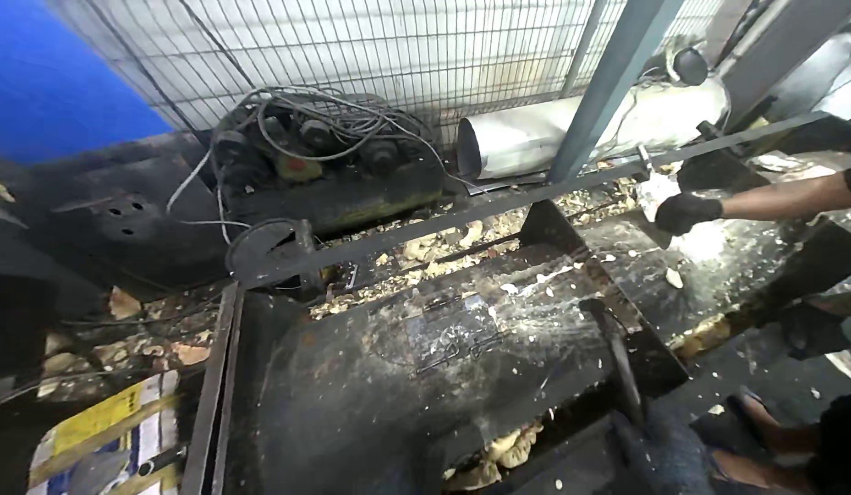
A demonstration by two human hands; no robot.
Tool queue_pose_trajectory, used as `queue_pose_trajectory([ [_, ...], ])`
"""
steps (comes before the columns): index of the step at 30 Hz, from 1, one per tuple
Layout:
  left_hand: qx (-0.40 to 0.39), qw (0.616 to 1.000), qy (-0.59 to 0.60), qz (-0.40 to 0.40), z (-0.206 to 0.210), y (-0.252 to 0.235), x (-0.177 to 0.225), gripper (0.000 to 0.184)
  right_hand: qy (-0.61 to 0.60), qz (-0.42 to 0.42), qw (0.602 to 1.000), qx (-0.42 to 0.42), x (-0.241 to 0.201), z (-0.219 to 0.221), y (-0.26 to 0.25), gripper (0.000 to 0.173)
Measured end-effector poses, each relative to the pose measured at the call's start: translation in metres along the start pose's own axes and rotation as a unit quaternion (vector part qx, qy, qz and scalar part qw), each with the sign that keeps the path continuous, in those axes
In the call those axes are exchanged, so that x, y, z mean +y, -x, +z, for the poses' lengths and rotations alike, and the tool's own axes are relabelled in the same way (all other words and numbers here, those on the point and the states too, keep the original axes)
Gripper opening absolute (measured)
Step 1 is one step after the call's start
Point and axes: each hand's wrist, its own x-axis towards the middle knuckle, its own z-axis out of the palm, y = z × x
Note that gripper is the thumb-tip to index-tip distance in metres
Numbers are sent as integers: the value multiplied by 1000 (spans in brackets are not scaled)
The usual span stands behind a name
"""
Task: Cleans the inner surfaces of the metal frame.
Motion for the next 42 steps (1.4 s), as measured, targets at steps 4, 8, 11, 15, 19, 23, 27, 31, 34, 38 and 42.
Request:
queue_pose_trajectory([
  [4, -84, 933, 349, 13, 11, -50, 96, 43, 2, -54, 998, 28, 35, 38, -33, 59],
  [8, -77, 968, 235, -34, 43, -113, 137, 52, 74, -37, 996, -31, 34, 37, -40, 58],
  [11, -20, 969, 233, -79, 52, -125, 155, 52, 81, -24, 994, -65, 29, 31, -44, 61],
  [15, -14, 958, 274, -85, 52, -138, 147, 52, 32, 2, 994, -105, 12, 8, -37, 58],
  [19, -56, 887, 456, -53, 47, -144, 143, 38, 18, -35, 996, -78, 27, 21, -41, 60],
  [23, -132, 760, 624, -123, 25, -134, 170, 34, 23, -40, 997, -55, 31, 24, -39, 60],
  [27, -107, 808, 561, -144, 25, -144, 167, 29, 25, -40, 998, -49, 33, 29, -41, 61],
  [31, -69, 874, 464, -129, 27, -152, 149, 27, 25, -20, 996, -79, 28, 22, -40, 59],
  [34, -53, 875, 463, -133, 22, -146, 148, 31, 17, -31, 997, -73, 32, 24, -40, 58],
  [38, -37, 972, 205, -111, 19, -136, 152, 45, 11, -31, 996, -87, 30, 23, -40, 61],
  [42, 33, 991, 127, -16, 23, -102, 132, 47, 6, -22, 992, -124, 18, 8, -40, 57],
])
